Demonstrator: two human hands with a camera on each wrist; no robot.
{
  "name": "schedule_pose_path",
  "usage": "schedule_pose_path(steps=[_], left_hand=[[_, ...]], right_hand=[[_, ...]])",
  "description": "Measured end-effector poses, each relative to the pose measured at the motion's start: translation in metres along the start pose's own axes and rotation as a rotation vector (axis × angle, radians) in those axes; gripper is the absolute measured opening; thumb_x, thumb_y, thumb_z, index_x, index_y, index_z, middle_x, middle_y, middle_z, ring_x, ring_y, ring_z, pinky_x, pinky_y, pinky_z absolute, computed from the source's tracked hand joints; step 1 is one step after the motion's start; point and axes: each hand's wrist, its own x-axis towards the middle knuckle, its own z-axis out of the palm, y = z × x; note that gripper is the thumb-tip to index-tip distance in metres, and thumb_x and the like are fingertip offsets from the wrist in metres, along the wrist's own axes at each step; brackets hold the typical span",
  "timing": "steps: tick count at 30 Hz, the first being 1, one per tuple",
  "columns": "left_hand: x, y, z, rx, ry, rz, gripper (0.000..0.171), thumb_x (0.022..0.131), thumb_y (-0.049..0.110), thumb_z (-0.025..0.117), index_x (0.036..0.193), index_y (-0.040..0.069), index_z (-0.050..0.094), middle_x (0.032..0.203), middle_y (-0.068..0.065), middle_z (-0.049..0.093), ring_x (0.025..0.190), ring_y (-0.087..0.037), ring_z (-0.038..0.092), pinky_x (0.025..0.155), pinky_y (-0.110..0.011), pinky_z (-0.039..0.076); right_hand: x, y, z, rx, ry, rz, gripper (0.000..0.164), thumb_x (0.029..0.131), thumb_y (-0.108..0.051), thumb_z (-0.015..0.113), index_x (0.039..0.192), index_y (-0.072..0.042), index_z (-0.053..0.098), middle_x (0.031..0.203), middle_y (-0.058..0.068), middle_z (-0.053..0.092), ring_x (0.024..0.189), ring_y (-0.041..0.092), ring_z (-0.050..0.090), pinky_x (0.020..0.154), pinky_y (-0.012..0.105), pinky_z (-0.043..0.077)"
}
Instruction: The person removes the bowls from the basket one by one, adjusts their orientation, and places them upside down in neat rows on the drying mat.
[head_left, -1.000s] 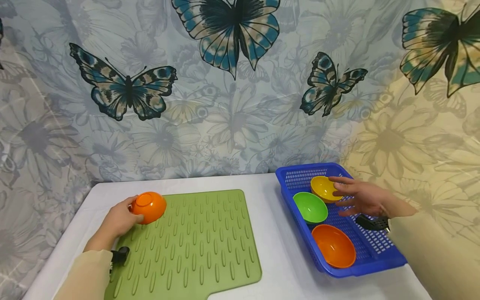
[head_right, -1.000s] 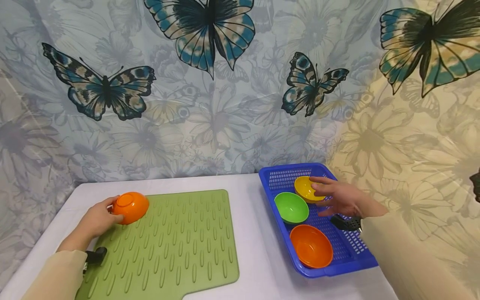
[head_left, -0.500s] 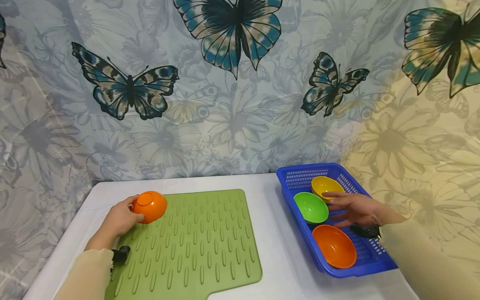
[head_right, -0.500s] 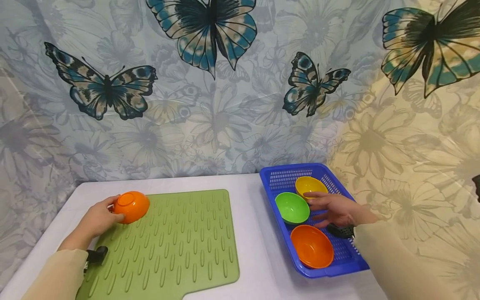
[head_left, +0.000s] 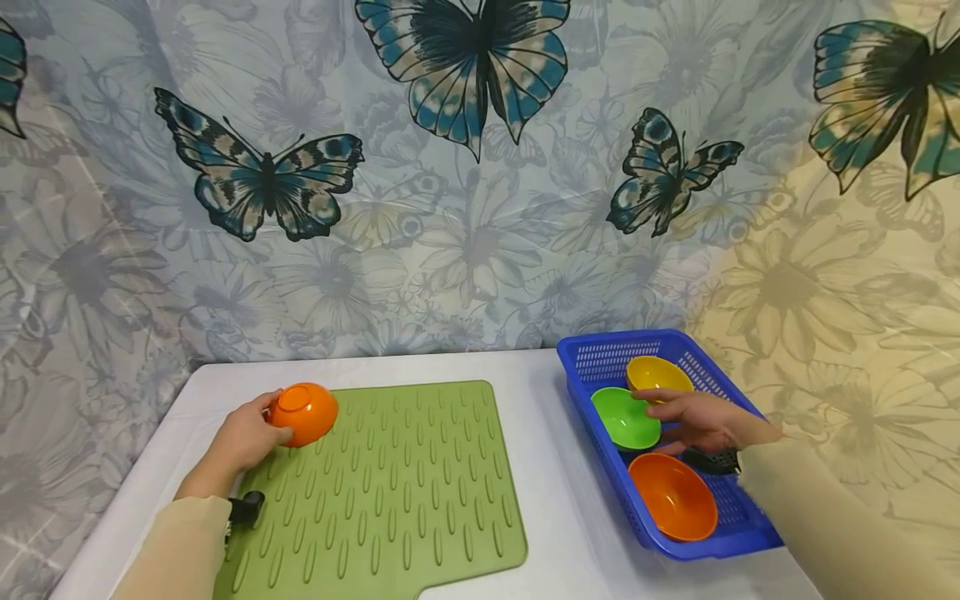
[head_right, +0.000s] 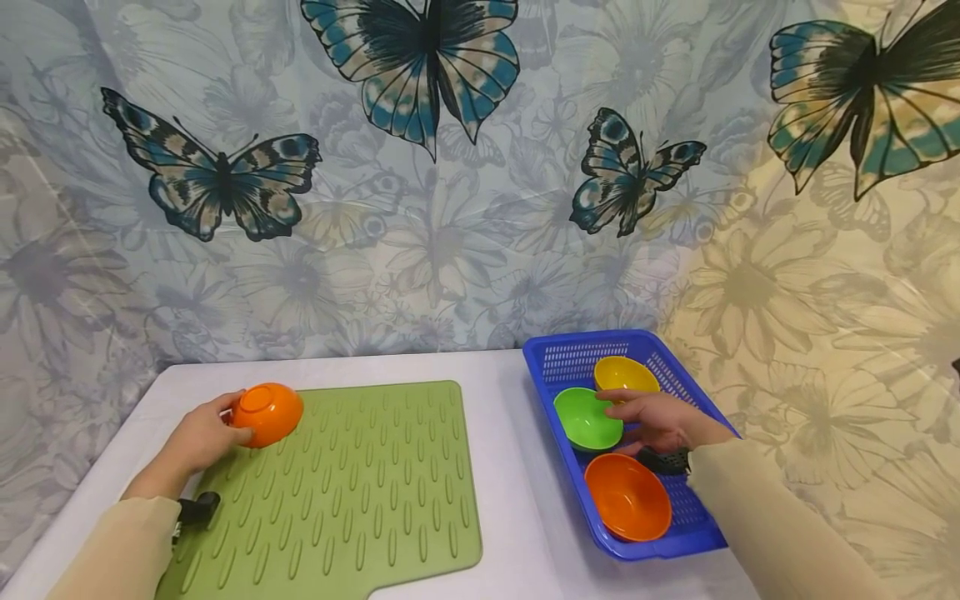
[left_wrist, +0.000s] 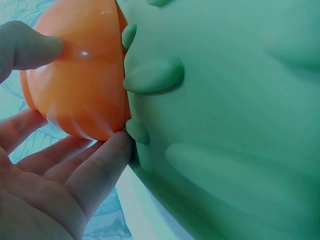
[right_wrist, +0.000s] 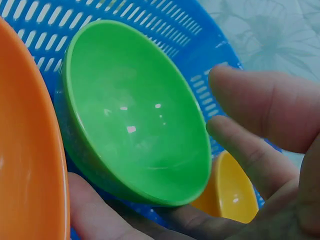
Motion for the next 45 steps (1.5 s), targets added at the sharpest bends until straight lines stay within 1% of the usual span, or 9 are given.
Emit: schedule_pose_path(steps=[4, 9, 15, 22, 31, 33, 37, 41, 45], left_hand=[[-0.001, 0.001, 0.0, -0.004, 0.002, -0.001, 0.084, 0.082, 0.015, 0.07, 0.151, -0.009, 0.029, 0.136, -0.04, 0.045, 0.11, -0.048, 0.052, 0.085, -0.06, 0.045], [-0.001, -0.001, 0.001, -0.013, 0.005, 0.002, 0.084, 0.082, 0.015, 0.069, 0.152, -0.009, 0.029, 0.137, -0.039, 0.045, 0.109, -0.047, 0.052, 0.085, -0.059, 0.045], [0.001, -0.003, 0.001, -0.016, 0.009, 0.006, 0.083, 0.082, 0.015, 0.068, 0.151, -0.009, 0.029, 0.137, -0.039, 0.044, 0.111, -0.048, 0.052, 0.085, -0.06, 0.045], [0.001, -0.003, 0.001, -0.022, 0.003, 0.01, 0.084, 0.081, 0.015, 0.069, 0.151, -0.009, 0.029, 0.135, -0.04, 0.045, 0.109, -0.047, 0.053, 0.083, -0.058, 0.046], [0.0, -0.003, 0.001, -0.012, 0.007, 0.018, 0.083, 0.082, 0.016, 0.068, 0.151, -0.008, 0.03, 0.134, -0.039, 0.047, 0.108, -0.046, 0.053, 0.084, -0.059, 0.046], [0.0, -0.002, 0.001, -0.011, 0.006, 0.02, 0.082, 0.082, 0.016, 0.068, 0.151, -0.009, 0.03, 0.134, -0.039, 0.047, 0.108, -0.047, 0.053, 0.084, -0.06, 0.046], [0.0, -0.002, 0.0, -0.012, -0.002, 0.018, 0.083, 0.082, 0.016, 0.069, 0.151, -0.009, 0.03, 0.135, -0.039, 0.046, 0.11, -0.048, 0.053, 0.085, -0.06, 0.045], [0.001, -0.003, 0.0, -0.016, -0.007, 0.013, 0.084, 0.082, 0.016, 0.068, 0.151, -0.009, 0.029, 0.136, -0.04, 0.044, 0.11, -0.048, 0.052, 0.084, -0.06, 0.045], [0.001, -0.004, 0.0, -0.021, -0.009, 0.009, 0.084, 0.082, 0.016, 0.068, 0.152, -0.009, 0.028, 0.136, -0.04, 0.044, 0.108, -0.046, 0.053, 0.083, -0.058, 0.046]], right_hand=[[0.004, 0.001, 0.002, -0.019, 0.029, 0.014, 0.06, 0.103, -0.006, 0.049, 0.156, 0.0, 0.022, 0.156, 0.03, 0.001, 0.115, 0.05, 0.05, 0.083, 0.05, 0.056], [0.007, 0.002, 0.003, -0.005, 0.031, 0.029, 0.059, 0.099, 0.004, 0.045, 0.155, 0.002, 0.025, 0.153, 0.029, 0.0, 0.106, 0.041, 0.055, 0.078, 0.041, 0.058], [0.009, 0.003, 0.003, 0.058, 0.046, 0.059, 0.061, 0.091, 0.017, 0.041, 0.151, 0.002, 0.038, 0.149, 0.027, 0.005, 0.1, 0.036, 0.055, 0.084, 0.04, 0.056], [0.007, 0.004, 0.003, 0.025, 0.085, 0.054, 0.062, 0.089, 0.018, 0.042, 0.149, 0.003, 0.036, 0.145, 0.029, 0.015, 0.099, 0.035, 0.06, 0.083, 0.04, 0.057], [0.0, 0.002, 0.003, 0.043, 0.08, 0.033, 0.062, 0.088, 0.015, 0.043, 0.149, 0.001, 0.038, 0.141, 0.028, 0.017, 0.099, 0.034, 0.058, 0.082, 0.038, 0.057], [-0.003, 0.001, 0.001, 0.051, 0.079, 0.028, 0.063, 0.089, 0.014, 0.044, 0.149, 0.0, 0.039, 0.141, 0.027, 0.017, 0.099, 0.034, 0.058, 0.083, 0.038, 0.057], [-0.011, -0.002, -0.003, 0.069, 0.078, 0.013, 0.06, 0.089, 0.012, 0.046, 0.147, -0.007, 0.047, 0.139, 0.027, 0.018, 0.099, 0.035, 0.06, 0.084, 0.04, 0.056], [-0.018, -0.005, -0.007, 0.118, 0.039, -0.035, 0.053, 0.091, 0.011, 0.046, 0.133, -0.018, 0.062, 0.137, 0.023, 0.024, 0.1, 0.034, 0.061, 0.085, 0.042, 0.055], [-0.026, -0.01, -0.009, 0.15, 0.009, -0.074, 0.051, 0.092, 0.011, 0.046, 0.121, -0.025, 0.068, 0.137, 0.023, 0.024, 0.1, 0.033, 0.062, 0.084, 0.042, 0.056]])
